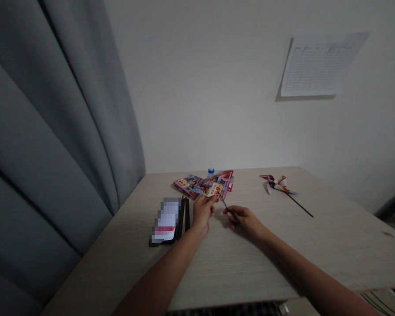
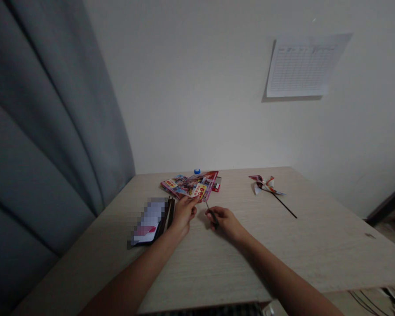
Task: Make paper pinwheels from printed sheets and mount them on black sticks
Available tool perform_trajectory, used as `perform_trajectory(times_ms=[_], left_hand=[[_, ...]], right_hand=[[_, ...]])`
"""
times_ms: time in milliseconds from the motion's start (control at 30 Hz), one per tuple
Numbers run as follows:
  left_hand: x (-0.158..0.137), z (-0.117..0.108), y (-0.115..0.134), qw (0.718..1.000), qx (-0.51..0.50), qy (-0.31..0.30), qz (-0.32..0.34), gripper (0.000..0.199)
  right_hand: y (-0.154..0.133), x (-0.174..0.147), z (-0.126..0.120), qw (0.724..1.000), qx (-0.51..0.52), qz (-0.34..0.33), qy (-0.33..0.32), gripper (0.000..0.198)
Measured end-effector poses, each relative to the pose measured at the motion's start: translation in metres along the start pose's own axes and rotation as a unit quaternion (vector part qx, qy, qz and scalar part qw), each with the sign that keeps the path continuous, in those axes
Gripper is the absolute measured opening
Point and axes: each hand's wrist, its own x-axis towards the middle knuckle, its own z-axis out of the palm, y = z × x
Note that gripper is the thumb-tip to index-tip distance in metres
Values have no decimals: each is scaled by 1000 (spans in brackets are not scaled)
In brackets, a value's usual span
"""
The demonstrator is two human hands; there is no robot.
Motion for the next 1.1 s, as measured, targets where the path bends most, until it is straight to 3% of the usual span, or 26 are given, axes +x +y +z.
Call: perform_trajectory(times_ms=[1100], left_hand=[[-4, 3, 3, 1000, -7, -20, -16, 39]], right_hand=[[-5, 1, 2, 1000, 9, -8, 16, 51]])
